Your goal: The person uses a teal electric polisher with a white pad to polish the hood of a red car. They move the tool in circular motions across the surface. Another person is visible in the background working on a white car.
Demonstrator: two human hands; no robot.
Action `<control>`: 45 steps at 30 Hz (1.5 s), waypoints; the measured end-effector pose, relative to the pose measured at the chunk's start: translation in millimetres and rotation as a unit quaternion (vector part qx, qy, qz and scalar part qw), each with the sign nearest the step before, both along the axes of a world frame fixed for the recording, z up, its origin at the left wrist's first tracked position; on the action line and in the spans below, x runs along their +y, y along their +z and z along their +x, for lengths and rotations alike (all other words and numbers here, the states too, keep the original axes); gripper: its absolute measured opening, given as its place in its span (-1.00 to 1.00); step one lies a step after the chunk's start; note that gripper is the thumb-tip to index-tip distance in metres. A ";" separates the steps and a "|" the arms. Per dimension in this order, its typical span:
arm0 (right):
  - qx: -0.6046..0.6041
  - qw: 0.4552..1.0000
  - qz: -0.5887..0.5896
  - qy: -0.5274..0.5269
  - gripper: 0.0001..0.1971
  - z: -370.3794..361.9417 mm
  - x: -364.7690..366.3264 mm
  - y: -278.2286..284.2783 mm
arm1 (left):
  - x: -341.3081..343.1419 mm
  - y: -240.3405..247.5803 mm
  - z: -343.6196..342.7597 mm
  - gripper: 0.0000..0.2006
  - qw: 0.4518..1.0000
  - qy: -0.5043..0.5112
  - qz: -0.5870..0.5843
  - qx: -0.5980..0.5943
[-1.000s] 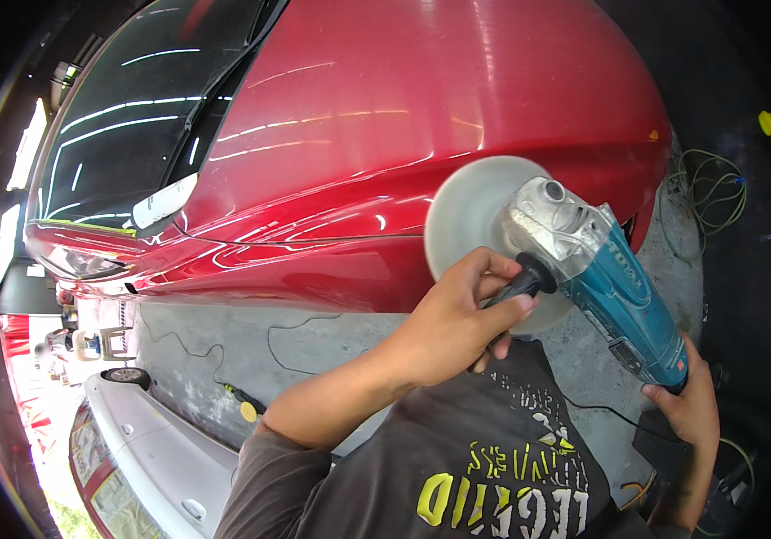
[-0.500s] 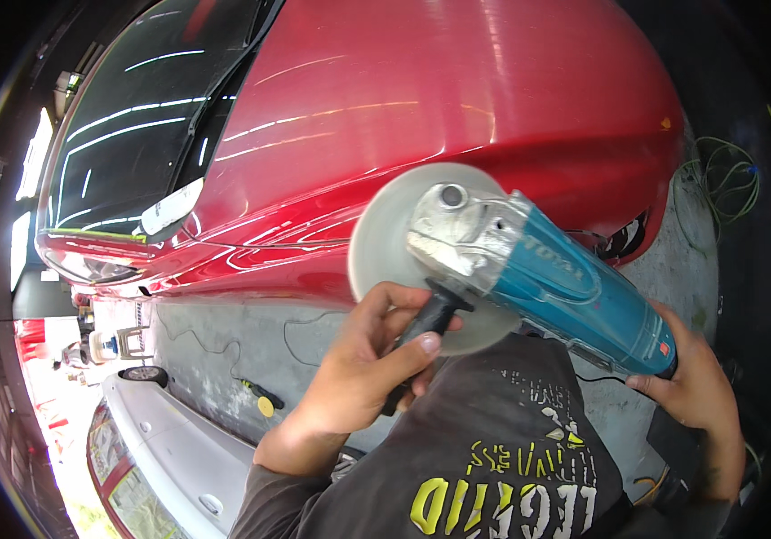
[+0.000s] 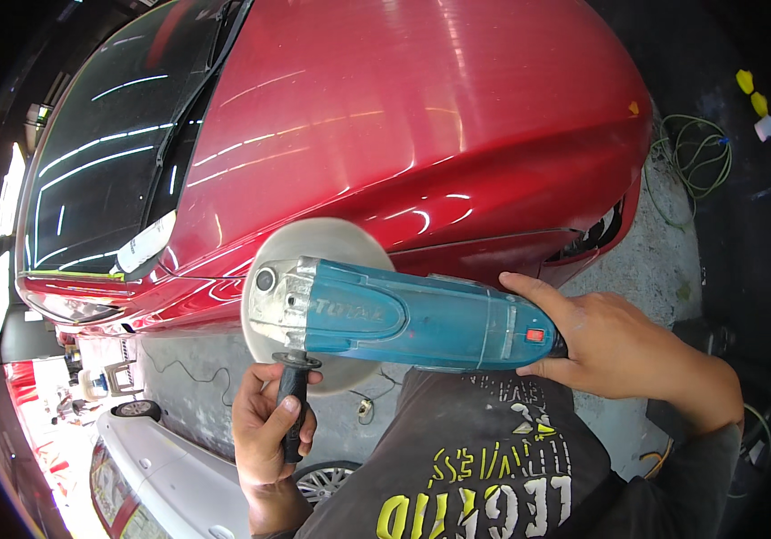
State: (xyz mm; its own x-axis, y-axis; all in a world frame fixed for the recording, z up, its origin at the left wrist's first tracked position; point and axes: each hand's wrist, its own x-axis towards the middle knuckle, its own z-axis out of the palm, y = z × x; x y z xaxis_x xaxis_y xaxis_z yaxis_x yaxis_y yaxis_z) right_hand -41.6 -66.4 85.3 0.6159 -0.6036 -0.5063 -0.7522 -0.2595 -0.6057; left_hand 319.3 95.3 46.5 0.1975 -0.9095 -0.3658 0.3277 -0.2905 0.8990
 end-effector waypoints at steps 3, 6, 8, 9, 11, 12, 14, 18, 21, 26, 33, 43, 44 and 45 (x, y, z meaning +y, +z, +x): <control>-0.052 0.998 -0.019 -0.002 -0.12 -11.0 -1.5 -13.0 | -0.2 1.2 -14.7 -0.66 0.999 0.012 0.005 -0.029; -0.046 0.998 0.000 -0.040 -0.11 -41.8 -0.9 -14.2 | -15.5 6.6 -45.5 -0.65 0.999 -0.006 0.035 0.000; -0.049 0.995 -0.007 -0.086 -0.11 -66.0 -0.5 -13.2 | -31.7 8.2 -63.0 -0.63 0.997 -0.047 0.057 0.035; -0.052 0.993 -0.010 -0.105 -0.11 -78.6 -1.6 -13.3 | -40.8 8.2 -70.3 -0.61 0.993 -0.080 0.068 0.057; -0.071 0.990 -0.060 -0.109 -0.12 -115.3 -6.9 -18.6 | -64.7 15.6 -102.3 -0.63 0.990 -0.098 0.087 0.054; -0.064 0.988 -0.065 -0.124 -0.12 -133.7 -9.3 -16.7 | -74.8 15.6 -114.4 -0.64 0.986 -0.127 0.085 0.065; -0.040 0.985 -0.057 -0.158 -0.12 -167.8 -16.2 -11.9 | -90.2 12.0 -139.2 -0.64 0.981 -0.144 0.081 0.102; -0.066 0.982 0.035 -0.175 -0.12 -176.6 -39.4 -6.6 | -101.3 11.9 -157.5 -0.67 0.980 -0.135 0.089 0.120; -0.078 0.990 0.012 -0.114 -0.13 -164.5 -51.9 -20.0 | -91.6 24.8 -150.4 -0.64 0.988 -0.083 0.101 0.087; -0.064 0.996 0.062 -0.017 -0.11 -102.3 -78.2 -14.4 | -66.9 37.5 -114.1 -0.64 0.995 0.005 0.088 0.044; -0.055 0.989 0.070 0.121 -0.09 -1.0 -66.8 -13.1 | -13.8 30.2 -15.3 -0.66 0.997 0.072 0.036 0.010; -0.073 0.991 0.052 0.097 -0.06 7.1 -59.0 -18.1 | 0.9 11.0 -25.0 -0.66 0.993 0.114 0.019 -0.004; -0.068 0.994 0.035 0.084 -0.06 -5.4 -58.6 -18.3 | -6.4 10.4 -35.9 -0.66 0.994 0.107 0.022 -0.003; -0.062 0.995 0.016 0.073 -0.06 -17.2 -56.6 -19.7 | -9.9 10.9 -47.4 -0.65 0.994 0.106 0.038 0.004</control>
